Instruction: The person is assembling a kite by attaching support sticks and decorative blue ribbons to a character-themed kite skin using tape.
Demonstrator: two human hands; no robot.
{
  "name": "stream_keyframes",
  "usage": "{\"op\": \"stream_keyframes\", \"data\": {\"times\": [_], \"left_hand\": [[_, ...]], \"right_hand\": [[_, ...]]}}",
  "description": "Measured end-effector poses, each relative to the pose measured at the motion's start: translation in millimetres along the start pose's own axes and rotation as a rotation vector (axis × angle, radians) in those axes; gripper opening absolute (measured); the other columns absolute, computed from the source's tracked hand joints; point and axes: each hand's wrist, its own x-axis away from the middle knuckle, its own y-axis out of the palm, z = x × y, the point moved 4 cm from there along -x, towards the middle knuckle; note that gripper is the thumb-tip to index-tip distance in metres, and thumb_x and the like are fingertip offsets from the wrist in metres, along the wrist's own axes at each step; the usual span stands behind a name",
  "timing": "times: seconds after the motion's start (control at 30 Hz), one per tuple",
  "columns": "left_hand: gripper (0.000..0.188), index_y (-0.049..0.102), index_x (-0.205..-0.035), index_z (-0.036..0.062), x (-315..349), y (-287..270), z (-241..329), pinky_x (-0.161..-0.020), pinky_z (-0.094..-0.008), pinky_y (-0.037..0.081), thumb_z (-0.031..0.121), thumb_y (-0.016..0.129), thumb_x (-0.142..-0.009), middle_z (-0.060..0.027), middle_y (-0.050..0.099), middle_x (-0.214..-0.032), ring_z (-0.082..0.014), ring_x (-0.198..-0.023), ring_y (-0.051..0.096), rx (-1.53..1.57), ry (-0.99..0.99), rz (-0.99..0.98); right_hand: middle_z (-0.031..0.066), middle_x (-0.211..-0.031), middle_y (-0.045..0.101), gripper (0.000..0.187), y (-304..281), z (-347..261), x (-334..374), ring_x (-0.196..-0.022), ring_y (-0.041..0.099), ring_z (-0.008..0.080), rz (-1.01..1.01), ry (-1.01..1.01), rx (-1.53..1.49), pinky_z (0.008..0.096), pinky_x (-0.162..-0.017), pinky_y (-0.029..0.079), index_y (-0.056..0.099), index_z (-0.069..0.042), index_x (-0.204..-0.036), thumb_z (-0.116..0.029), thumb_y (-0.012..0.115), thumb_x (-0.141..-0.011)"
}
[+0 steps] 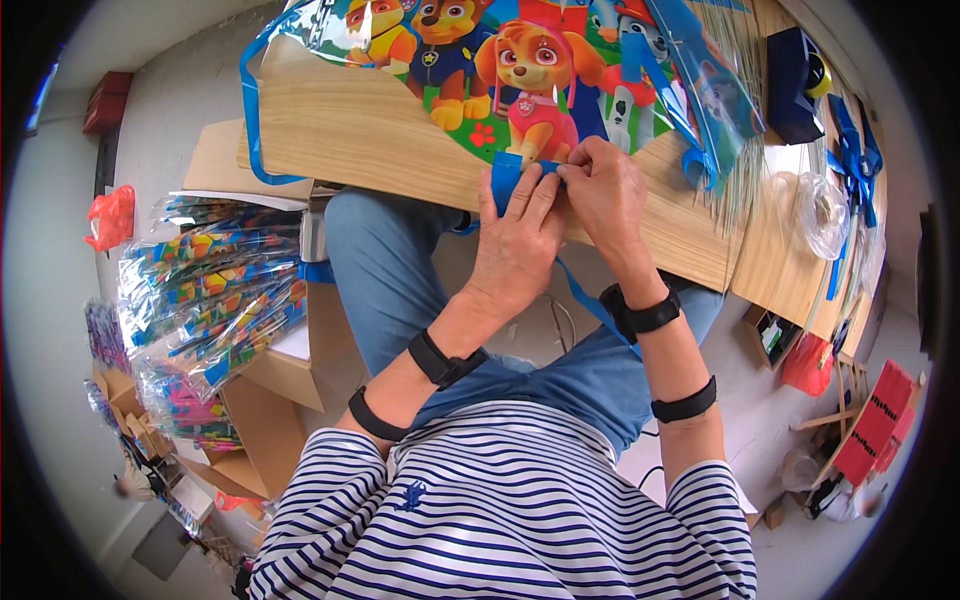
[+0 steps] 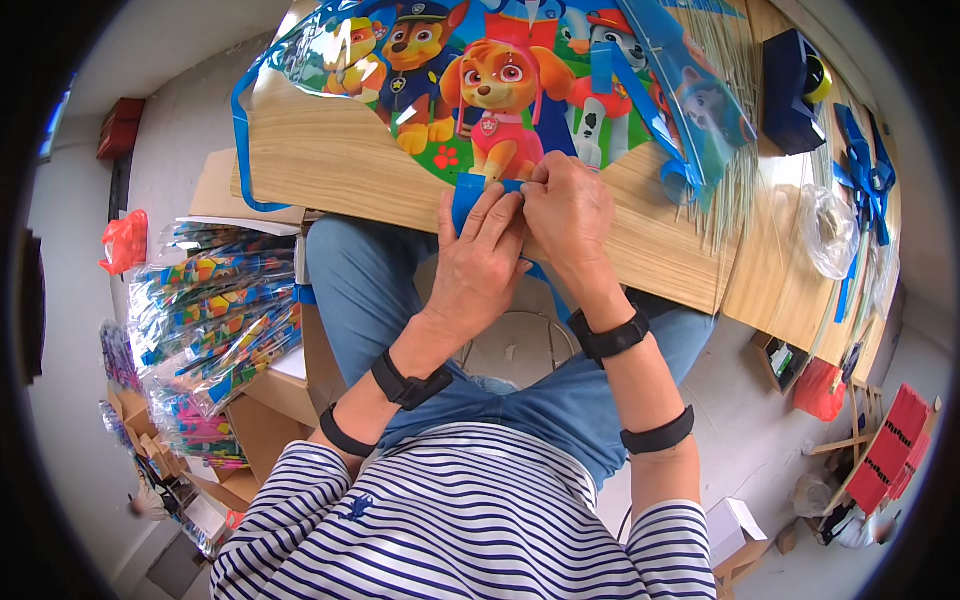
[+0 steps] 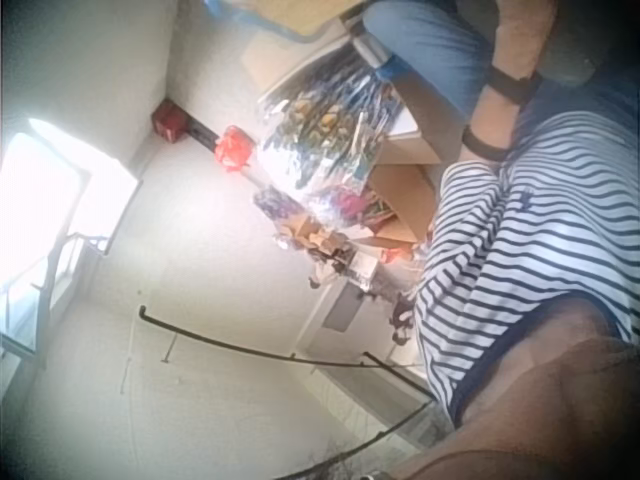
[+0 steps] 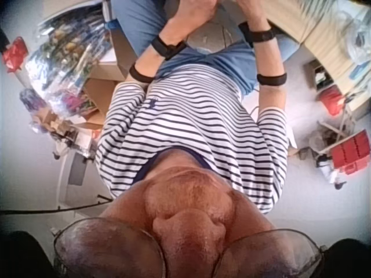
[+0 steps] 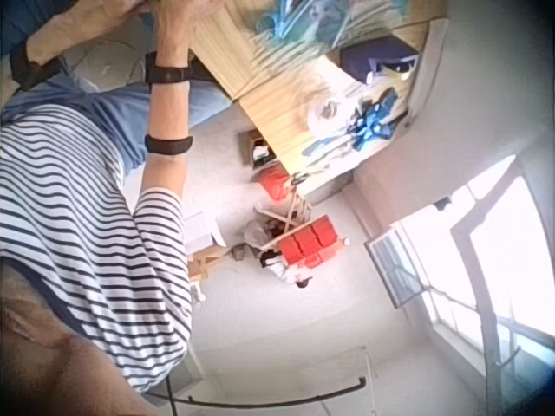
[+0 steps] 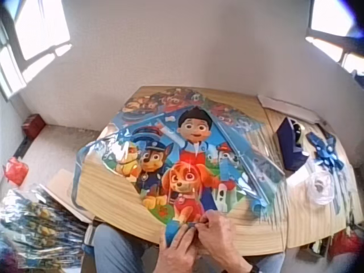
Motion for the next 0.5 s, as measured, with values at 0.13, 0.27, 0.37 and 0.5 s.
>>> {"op": "stream_keyframes", "data": {"times": [0.13, 0.27, 0.37, 0.5], "left_hand": [[0.056, 0.063, -0.117, -0.0013, -0.2, -1.0, 2.6, -0.110, -0.0635, 0.022, 0.015, 0.079, -0.065, -0.0097, 0.051, -0.133, -0.0285, -0.128, 0.044, -0.076, 0.019, -0.003], [0.057, 0.063, -0.116, -0.0016, 0.6, -0.3, 4.8, -0.110, -0.0651, 0.020, 0.015, 0.080, -0.063, -0.0095, 0.051, -0.132, -0.0291, -0.123, 0.045, -0.137, 0.029, 0.016], [0.059, 0.063, -0.116, -0.0018, 2.1, -0.3, 5.6, -0.110, -0.0653, 0.019, 0.015, 0.080, -0.063, -0.0094, 0.051, -0.132, -0.0290, -0.124, 0.044, -0.142, 0.019, 0.000], [0.060, 0.063, -0.117, -0.0018, 4.1, -0.4, 6.4, -0.110, -0.0655, 0.019, 0.016, 0.080, -0.062, -0.0093, 0.051, -0.134, -0.0287, -0.125, 0.043, -0.134, 0.015, -0.016]], "right_hand": [[0.0074, -0.068, 0.065, 0.013, 0.8, 3.9, -0.3, -0.065, 0.063, 0.0250, 0.082, -0.074, 0.023, 0.0380, -0.059, 0.047, 0.066, -0.007, -0.077, -0.016, 0.074, -0.072], [0.0082, -0.075, 0.066, 0.013, 0.2, 0.5, -0.5, -0.072, 0.063, 0.0292, 0.037, -0.029, 0.028, 0.0407, -0.063, 0.047, 0.064, -0.008, -0.077, -0.016, 0.073, -0.073], [0.0090, -0.083, 0.067, 0.013, 1.6, 1.6, -0.9, -0.080, 0.064, 0.0328, -0.011, 0.010, 0.016, 0.0432, -0.068, 0.048, 0.062, -0.008, -0.078, -0.016, 0.072, -0.074], [0.0091, -0.083, 0.067, 0.014, 1.4, 1.9, -0.7, -0.080, 0.064, 0.0331, -0.013, 0.013, 0.018, 0.0437, -0.068, 0.048, 0.062, -0.008, -0.078, -0.017, 0.073, -0.074]]}}
